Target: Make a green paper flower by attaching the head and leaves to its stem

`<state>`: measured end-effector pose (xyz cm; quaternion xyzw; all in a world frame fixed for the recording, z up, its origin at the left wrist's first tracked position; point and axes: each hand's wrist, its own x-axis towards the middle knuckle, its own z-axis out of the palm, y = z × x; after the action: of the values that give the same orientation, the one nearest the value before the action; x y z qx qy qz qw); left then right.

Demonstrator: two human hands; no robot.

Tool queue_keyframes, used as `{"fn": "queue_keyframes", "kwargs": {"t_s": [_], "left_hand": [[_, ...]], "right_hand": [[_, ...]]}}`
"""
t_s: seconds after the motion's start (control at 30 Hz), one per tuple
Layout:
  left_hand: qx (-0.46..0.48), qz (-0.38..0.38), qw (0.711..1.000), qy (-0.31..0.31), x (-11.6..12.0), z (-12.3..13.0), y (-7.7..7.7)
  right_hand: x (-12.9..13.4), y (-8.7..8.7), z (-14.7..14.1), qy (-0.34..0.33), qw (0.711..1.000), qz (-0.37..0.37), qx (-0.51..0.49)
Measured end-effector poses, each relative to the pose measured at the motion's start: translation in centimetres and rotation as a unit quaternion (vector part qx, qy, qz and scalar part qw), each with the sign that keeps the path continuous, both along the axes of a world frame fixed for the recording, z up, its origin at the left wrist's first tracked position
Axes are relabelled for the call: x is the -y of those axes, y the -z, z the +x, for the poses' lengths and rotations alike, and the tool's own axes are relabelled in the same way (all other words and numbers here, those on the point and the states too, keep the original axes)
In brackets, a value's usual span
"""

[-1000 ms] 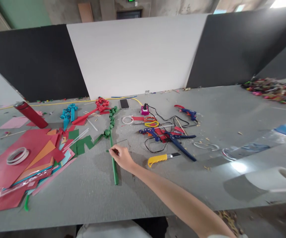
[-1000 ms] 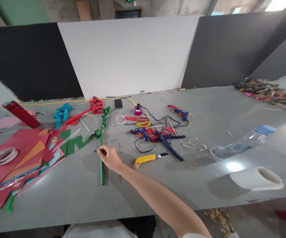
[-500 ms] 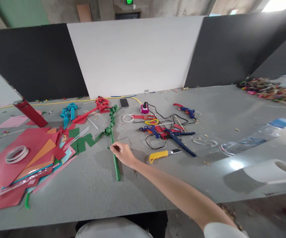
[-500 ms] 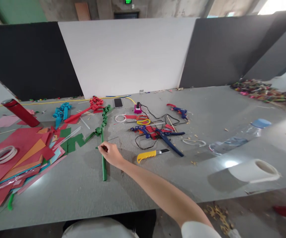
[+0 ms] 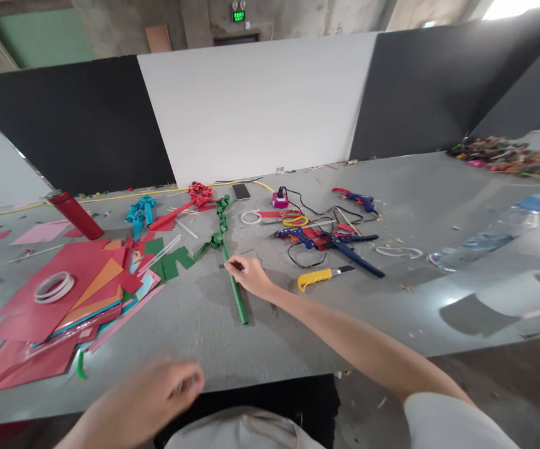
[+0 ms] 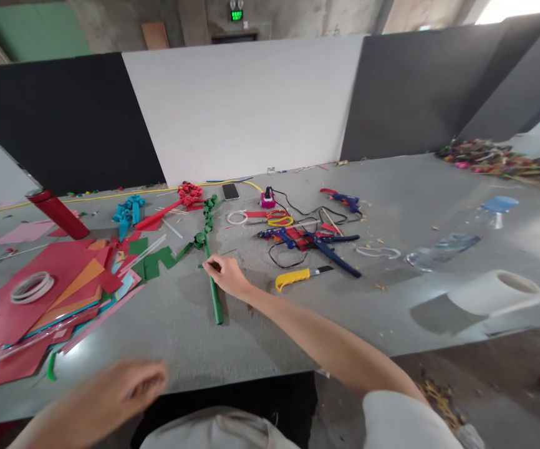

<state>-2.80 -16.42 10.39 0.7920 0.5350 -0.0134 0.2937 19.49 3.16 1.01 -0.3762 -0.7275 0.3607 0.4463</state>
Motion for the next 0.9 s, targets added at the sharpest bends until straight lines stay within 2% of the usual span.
{"fn": "queue_keyframes", "kwargs": {"t_s": [0.03,0.07,0.17,0.23,0.3,0.37,0.47,0.63,0.9], "left_hand": [[0.017,0.022,0.999,0.02,-2.5,0.1,0.0],[0.038,0.078,0.996,0.012,-5.2,0.4,0.1],[0.094,0.234,0.966,-0.05,-12.8,1.6,1.6],[0.115,0.286,0.951,-0.042,-16.6,2.6,3.5],[0.15,0.289,0.945,-0.013,-18.8,3.5,5.5],[0.189,0.283,0.94,-0.013,-19.6,4.1,7.3],[0.238,0.288,0.926,-0.06,-19.2,4.5,8.8],[0.295,0.275,0.912,-0.075,-18.3,4.1,9.2],[0.332,0.279,0.896,-0.095,-18.6,4.2,9.8]], "right_hand": [[-0.1,0.0,0.0,0.001,1.0,0.005,0.002],[-0.2,-0.1,0.1,0.001,1.0,0.012,0.005],[-0.4,-0.4,0.2,0.006,0.999,0.043,0.018],[-0.6,-0.6,0.3,0.013,0.997,0.063,0.034],[-0.6,-0.8,0.4,0.017,0.996,0.077,0.05],[-0.7,-0.8,0.4,0.019,0.994,0.086,0.063],[-0.7,-0.7,0.5,0.016,0.992,0.098,0.077],[-0.6,-0.5,0.6,0.024,0.992,0.107,0.069],[-0.7,-0.3,0.8,0.014,0.995,0.087,0.047]]}}
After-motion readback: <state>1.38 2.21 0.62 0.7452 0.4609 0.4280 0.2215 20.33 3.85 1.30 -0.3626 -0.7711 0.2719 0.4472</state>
